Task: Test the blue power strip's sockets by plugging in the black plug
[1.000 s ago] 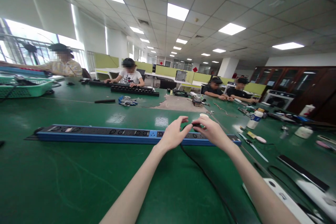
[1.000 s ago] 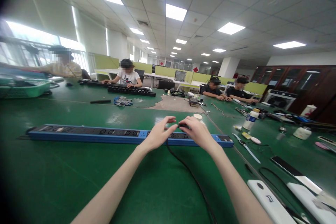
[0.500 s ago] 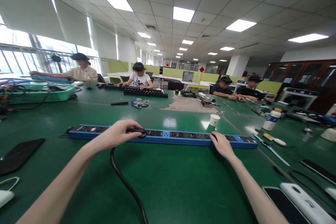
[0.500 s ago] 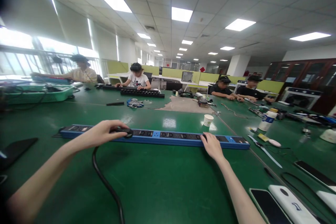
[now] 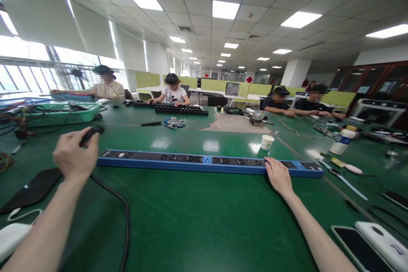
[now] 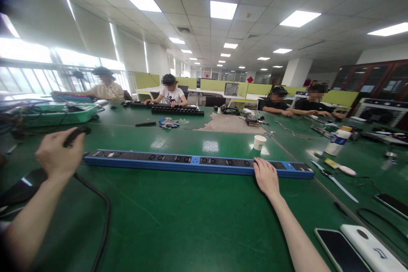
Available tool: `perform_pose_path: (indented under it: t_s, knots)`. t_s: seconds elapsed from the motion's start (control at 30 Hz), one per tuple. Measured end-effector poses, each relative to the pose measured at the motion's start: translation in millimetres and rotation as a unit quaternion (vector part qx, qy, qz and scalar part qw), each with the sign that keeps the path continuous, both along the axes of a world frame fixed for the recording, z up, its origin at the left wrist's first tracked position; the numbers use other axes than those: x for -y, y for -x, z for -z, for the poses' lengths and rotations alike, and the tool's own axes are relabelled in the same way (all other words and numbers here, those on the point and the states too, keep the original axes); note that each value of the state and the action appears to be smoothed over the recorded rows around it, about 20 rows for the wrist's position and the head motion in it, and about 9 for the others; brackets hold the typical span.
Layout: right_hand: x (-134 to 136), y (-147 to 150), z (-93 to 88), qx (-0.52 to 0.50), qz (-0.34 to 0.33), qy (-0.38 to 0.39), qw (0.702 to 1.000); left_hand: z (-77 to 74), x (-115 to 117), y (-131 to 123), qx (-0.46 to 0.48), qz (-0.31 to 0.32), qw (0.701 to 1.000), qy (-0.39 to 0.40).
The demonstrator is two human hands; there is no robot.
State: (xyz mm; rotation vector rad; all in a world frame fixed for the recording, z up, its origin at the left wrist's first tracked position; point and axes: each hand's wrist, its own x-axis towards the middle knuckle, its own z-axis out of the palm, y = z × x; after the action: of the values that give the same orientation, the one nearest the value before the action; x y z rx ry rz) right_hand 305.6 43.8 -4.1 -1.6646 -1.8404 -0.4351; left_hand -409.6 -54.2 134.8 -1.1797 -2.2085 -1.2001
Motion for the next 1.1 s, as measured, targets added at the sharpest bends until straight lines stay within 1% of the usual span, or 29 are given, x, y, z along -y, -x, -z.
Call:
perform_pose_path:
  t_s: [0.03, 0.07, 0.1, 0.13, 0.17, 0.2, 0.27, 0.33, 0.47, 0.6, 0.73, 0.87, 1.03, 1.1]
  knots:
    - [0.2, 0.3, -0.2, 0.000, 0.000, -0.002, 1.000, 8.7, -9.2, 3.8, -0.026, 0.015, 0.999, 0.028]
    - [0.4, 0.5, -0.3, 0.001, 0.001, -0.003, 1.000, 17.3, -19.0, 7.0, -0.033, 0.039, 0.995, 0.089]
    - [0.4, 0.4, -0.4, 0.002, 0.001, -0.003, 1.000, 25.3, -28.5, 9.3, -0.028, 0.061, 0.985, 0.160]
    - [0.2, 0.1, -0.4, 0.003, 0.001, -0.003, 1.000, 32.3, -37.0, 10.9, -0.024, 0.077, 0.973, 0.215]
    - [-0.1, -0.3, -0.2, 0.005, 0.001, -0.002, 1.000, 38.1, -44.0, 11.6, -0.021, 0.087, 0.963, 0.253]
    - [-0.5, -0.9, 0.0, 0.006, 0.000, -0.003, 1.000, 42.7, -49.4, 11.8, -0.019, 0.093, 0.957, 0.274]
    - [-1.4, -2.0, 0.6, 0.008, -0.001, -0.003, 1.000, 48.2, -55.9, 11.3, -0.024, 0.097, 0.957, 0.274]
    - [-2.0, -2.7, 1.4, 0.008, -0.002, -0.003, 1.000, 50.6, -58.7, 10.8, -0.031, 0.107, 0.959, 0.263]
    - [-2.0, -2.1, 2.2, 0.003, -0.003, -0.005, 1.000, 53.4, -61.7, 6.6, -0.045, 0.127, 0.949, 0.284]
    - [-1.2, -0.1, 2.4, 0.000, -0.002, -0.003, 1.000, 55.4, -61.9, -4.1, -0.052, 0.114, 0.950, 0.286]
    - [-0.5, 0.4, 2.7, 0.002, 0.002, -0.008, 1.000, 52.1, -58.7, -11.2, -0.039, 0.089, 0.951, 0.294]
    - [-0.2, -0.5, 2.5, 0.006, 0.008, -0.004, 1.000, 51.1, -57.5, -13.3, -0.051, 0.090, 0.947, 0.305]
    - [-1.3, -1.2, 2.7, 0.009, 0.005, -0.001, 1.000, 58.3, -57.0, -14.5, -0.085, 0.108, 0.945, 0.296]
    - [-1.6, -1.1, 3.0, 0.007, 0.005, -0.003, 1.000, 58.0, -55.4, -17.1, -0.098, 0.107, 0.944, 0.296]
